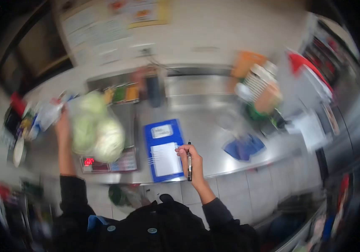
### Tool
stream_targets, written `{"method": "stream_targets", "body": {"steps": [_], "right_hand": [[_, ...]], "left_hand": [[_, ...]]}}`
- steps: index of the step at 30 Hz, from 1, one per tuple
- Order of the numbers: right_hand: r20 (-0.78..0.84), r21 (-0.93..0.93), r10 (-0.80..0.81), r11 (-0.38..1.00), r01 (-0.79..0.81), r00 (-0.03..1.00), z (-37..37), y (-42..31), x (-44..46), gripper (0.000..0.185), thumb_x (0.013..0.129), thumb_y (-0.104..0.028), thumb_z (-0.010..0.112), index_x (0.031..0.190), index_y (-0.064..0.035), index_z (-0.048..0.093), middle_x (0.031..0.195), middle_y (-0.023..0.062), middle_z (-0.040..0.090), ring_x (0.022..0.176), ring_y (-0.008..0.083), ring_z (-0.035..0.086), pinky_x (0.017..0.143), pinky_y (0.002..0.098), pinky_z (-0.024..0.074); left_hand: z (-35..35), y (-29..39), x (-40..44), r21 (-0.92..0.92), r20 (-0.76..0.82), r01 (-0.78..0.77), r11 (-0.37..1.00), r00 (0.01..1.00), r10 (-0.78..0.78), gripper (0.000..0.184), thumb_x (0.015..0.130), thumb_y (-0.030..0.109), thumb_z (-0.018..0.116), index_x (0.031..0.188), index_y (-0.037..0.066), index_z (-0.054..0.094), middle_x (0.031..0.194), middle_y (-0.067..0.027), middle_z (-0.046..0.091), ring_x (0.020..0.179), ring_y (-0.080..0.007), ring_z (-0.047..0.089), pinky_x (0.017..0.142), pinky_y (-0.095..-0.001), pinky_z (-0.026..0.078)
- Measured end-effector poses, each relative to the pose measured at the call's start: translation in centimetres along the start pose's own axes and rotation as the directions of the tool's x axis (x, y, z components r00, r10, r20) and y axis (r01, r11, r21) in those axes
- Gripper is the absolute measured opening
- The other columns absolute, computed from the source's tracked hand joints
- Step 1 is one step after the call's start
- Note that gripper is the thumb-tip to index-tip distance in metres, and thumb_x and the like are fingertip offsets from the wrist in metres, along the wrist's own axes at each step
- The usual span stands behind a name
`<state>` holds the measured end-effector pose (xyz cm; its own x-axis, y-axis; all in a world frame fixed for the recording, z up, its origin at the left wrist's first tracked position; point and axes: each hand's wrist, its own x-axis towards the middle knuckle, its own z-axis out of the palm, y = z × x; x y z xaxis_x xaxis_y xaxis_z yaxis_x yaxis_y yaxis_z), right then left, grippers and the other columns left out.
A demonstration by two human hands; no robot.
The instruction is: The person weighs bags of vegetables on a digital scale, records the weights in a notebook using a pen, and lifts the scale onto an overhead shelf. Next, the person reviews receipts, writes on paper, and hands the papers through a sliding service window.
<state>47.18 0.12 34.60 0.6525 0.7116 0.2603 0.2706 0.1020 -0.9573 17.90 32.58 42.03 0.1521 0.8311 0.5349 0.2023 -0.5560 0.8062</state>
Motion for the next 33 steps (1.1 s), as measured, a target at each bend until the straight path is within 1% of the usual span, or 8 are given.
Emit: {"method": "stream_targets", "body": {"steps": [6,8,11,13,18,22,25,33], "right_hand": [[-0.634,-0.179,-0.034,0.978,-0.104,0.773,-15.7,-1.6,-15.1,0.016,0.094,-0.016,0.049,0.096,-0.0017,0.053,0.082,0.0085,0.065,0.07,0.0113,0.059,0.062,0.0237,0.0463],[-0.769,-0.172,-0.025,0.97,-0.169,0.639,-18.7,-1.3,-20.7,0.018,0.093,-0.019,0.049,0.095,-0.0025,0.054,0.078,0.0073,0.065,0.065,0.01,0.058,0.057,0.0223,0.0448],[-0.859,-0.151,-0.004,0.958,-0.246,0.512,-21.3,-1.4,-27.0,0.017,0.093,-0.018,0.049,0.095,-0.0019,0.054,0.078,0.0073,0.065,0.064,0.0093,0.057,0.055,0.0223,0.0442],[-0.89,-0.149,-0.016,0.954,-0.259,0.455,-23.2,-1.4,-29.6,0.017,0.093,-0.017,0.048,0.094,-0.0014,0.054,0.077,0.0073,0.065,0.063,0.0093,0.057,0.055,0.0221,0.0443],[-0.945,-0.16,-0.081,0.959,-0.232,0.316,-30.4,1.0,-33.4,0.014,0.092,-0.013,0.05,0.094,0.0001,0.055,0.076,0.0079,0.064,0.063,0.0101,0.058,0.057,0.0238,0.0466],[-0.965,-0.146,-0.068,0.94,-0.309,0.252,-38.2,2.6,-36.2,0.014,0.091,-0.011,0.05,0.094,0.0012,0.056,0.074,0.0085,0.064,0.063,0.0112,0.059,0.058,0.0245,0.0479],[-0.98,-0.114,-0.047,0.93,-0.35,0.194,-43.0,1.6,-38.0,0.014,0.091,-0.011,0.051,0.095,0.0009,0.057,0.073,0.0086,0.064,0.062,0.0111,0.059,0.058,0.0244,0.048],[-0.997,0.009,0.042,0.879,-0.476,0.058,-50.4,4.5,-42.1,0.013,0.09,-0.013,0.052,0.093,-0.0006,0.057,0.071,0.0088,0.064,0.063,0.0116,0.061,0.059,0.025,0.0477]], "left_hand": [[5.6,10.2,-3.7,-0.329,-0.042,0.191,0.925,0.975,-0.217,0.051,0.091,0.033,0.055,0.125,-0.004,0.05,0.125,-0.012,0.053,0.116,-0.0188,0.047,0.099,-0.0297,0.034],[4.3,8.0,-3.7,-0.172,-0.059,-0.09,0.981,0.995,0.081,0.054,0.091,0.041,0.051,0.124,-0.001,0.052,0.122,-0.0153,0.054,0.106,-0.0206,0.053,0.091,-0.0297,0.041],[6.3,19.4,-8.6,-0.454,-0.01,0.14,0.88,0.987,-0.162,0.05,0.093,0.029,0.052,0.129,-0.005,0.044,0.123,-0.0142,0.051,0.107,-0.0205,0.052,0.091,-0.0298,0.043],[7.5,20.8,-10.0,-0.413,-0.024,-0.326,0.85,0.937,0.348,0.049,0.093,0.029,0.051,0.127,-0.006,0.045,0.121,-0.017,0.051,0.103,-0.0218,0.054,0.084,-0.0309,0.047],[16.3,30.1,-19.3,-0.411,0.029,-0.529,0.743,0.807,0.59,0.039,0.094,0.026,0.047,0.124,0.002,0.049,0.112,-0.0206,0.057,0.095,-0.0273,0.061,0.083,-0.0337,0.049],[25.5,40.4,-27.7,-0.886,0.417,0.182,0.426,0.713,0.563,0.035,0.094,0.027,0.048,0.116,0.001,0.053,0.106,-0.0187,0.059,0.089,-0.0267,0.062,0.081,-0.0339,0.05],[32.1,47.7,-32.6,-0.687,0.668,0.677,0.263,0.447,0.595,0.033,0.094,0.028,0.048,0.11,0.001,0.055,0.102,-0.0173,0.061,0.086,-0.0262,0.063,0.08,-0.034,0.051],[52.6,57.3,-41.4,-0.37,0.881,0.857,0.358,0.202,0.428,0.027,0.092,0.026,0.053,0.097,0.001,0.057,0.092,-0.0111,0.064,0.081,-0.0211,0.065,0.075,-0.0348,0.053]]}}
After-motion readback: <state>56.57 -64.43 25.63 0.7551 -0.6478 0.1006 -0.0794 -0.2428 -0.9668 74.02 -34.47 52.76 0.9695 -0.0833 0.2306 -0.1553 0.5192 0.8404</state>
